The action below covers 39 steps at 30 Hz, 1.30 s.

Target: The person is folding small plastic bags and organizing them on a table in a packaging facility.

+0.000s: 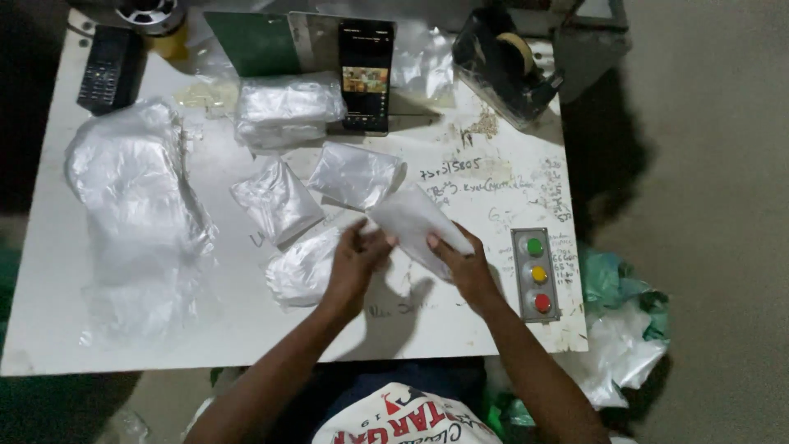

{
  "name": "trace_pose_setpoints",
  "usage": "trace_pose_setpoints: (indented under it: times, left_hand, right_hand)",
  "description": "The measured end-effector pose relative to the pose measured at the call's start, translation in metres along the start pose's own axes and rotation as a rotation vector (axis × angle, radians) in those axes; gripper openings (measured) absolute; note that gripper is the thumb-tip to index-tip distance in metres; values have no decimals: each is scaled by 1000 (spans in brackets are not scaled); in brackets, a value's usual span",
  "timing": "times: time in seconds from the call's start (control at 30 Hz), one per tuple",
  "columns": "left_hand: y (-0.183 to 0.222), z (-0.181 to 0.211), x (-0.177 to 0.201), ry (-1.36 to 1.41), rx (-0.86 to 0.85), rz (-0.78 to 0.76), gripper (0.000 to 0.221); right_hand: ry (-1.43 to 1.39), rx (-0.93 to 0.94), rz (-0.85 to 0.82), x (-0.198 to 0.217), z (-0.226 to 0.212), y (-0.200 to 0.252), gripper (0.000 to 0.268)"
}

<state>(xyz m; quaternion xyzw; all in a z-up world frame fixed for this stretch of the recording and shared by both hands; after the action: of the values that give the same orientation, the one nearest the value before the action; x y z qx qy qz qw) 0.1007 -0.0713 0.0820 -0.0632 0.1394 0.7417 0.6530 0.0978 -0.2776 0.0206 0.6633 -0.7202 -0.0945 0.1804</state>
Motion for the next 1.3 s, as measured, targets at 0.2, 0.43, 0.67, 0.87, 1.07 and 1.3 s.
trace_pose_setpoints:
  times: [0.2, 0.43, 0.67, 0.87, 1.07, 1.3]
  left_hand:
    - [30, 0, -11, 250, 202, 39, 29]
    - [19, -23, 86, -86, -171, -95, 27]
    - [58, 33, 299, -937, -555, 769, 25]
    - [56, 31, 335, -1376, -487, 588, 7]
    - [59, 52, 206, -1208, -779, 280, 24]
    - [12, 2, 32, -163, 1, -436, 28]
  right_hand:
    - [-84, 226, -23, -14, 41, 12, 63]
    - [-199, -35, -103, -55, -39, 70, 50]
    - [-135, -259, 331, -28, -45, 82, 46]
    - [109, -119, 258, -37, -48, 85, 35]
    - [-63, -360, 175, -29, -13, 85, 36]
    - [-193, 20, 754, 116, 30, 76, 35]
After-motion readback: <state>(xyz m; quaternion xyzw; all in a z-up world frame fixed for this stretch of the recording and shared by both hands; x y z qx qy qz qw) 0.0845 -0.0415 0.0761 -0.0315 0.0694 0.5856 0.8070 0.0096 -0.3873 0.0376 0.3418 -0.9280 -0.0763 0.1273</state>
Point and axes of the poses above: each hand's wrist, its own y-axis away from the middle knuckle, its own x-axis out of the back of the hand, z = x × y, the point moved 4 cm from there along -y, towards the middle knuckle, and after that the axes turned 13 degrees about -x, right-handed, at the moved point
